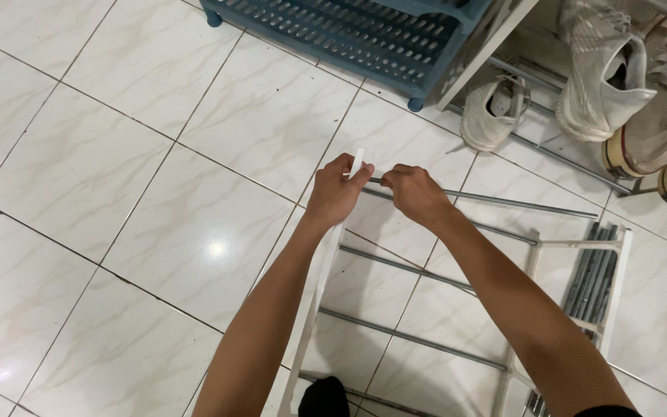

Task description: The person assembles a white plastic and metal storage shelf by inserting metal rods into the side frames. They repeatedly pick up rods from the floor and fit them into the slots on both sides of the frame.

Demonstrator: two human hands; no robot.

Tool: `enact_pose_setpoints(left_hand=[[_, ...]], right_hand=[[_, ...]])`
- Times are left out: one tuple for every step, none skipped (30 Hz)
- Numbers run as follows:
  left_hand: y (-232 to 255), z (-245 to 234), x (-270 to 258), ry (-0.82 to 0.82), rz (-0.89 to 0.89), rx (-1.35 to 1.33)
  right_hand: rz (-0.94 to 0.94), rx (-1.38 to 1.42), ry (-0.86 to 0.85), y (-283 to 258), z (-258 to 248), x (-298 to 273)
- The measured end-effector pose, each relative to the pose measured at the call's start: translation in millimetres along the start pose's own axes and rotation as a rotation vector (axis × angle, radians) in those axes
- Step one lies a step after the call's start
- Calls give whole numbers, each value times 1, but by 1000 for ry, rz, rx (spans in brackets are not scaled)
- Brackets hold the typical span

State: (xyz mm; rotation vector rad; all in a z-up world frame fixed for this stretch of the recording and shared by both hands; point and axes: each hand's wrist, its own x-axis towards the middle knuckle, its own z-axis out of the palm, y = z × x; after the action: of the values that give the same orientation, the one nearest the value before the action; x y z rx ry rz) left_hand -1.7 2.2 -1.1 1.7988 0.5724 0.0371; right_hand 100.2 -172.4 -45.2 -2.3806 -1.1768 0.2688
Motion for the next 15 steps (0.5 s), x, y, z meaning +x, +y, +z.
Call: enact_pose_setpoints(left_hand=[[0, -1, 0, 18, 15, 11], [0, -2, 0, 36, 30, 22], [-1, -3, 0, 55, 45, 33], [-1, -4, 1, 66, 62, 37], [-2, -5, 1, 76, 78, 41], [-2, -3, 1, 83, 95, 44], [-1, 0, 0, 60, 43, 53], [1, 2, 0, 38, -6, 65], [2, 5, 0, 16, -54, 77], [4, 7, -1, 17, -37, 83], [7, 9, -1, 18, -20, 90], [9, 11, -3, 18, -3, 98], [11, 12, -4, 23, -9, 109], [15, 12, -7, 26, -14, 119], [18, 12, -10, 29, -19, 130]], right_hand=[[1, 7, -3, 1, -3, 1], [1, 14, -5, 2, -8, 2], [94, -13, -56, 4, -15, 1], [187, -41, -106, 7, -25, 0], [279, -69, -156, 8, -34, -1], [276, -91, -156, 6, -41, -4], [272, -113, -156, 4, -48, -8], [268, -136, -152, 0, -56, -10], [237, -126, -126, -5, -64, -11], [205, -117, -100, -11, -71, -13], [172, -107, -74, -17, -79, -16], [176, -104, -81, -23, -87, -20], [179, -101, -89, -29, -94, -24], [184, -99, -96, -35, -103, -29], [163, -84, -96, -42, -111, -35]])
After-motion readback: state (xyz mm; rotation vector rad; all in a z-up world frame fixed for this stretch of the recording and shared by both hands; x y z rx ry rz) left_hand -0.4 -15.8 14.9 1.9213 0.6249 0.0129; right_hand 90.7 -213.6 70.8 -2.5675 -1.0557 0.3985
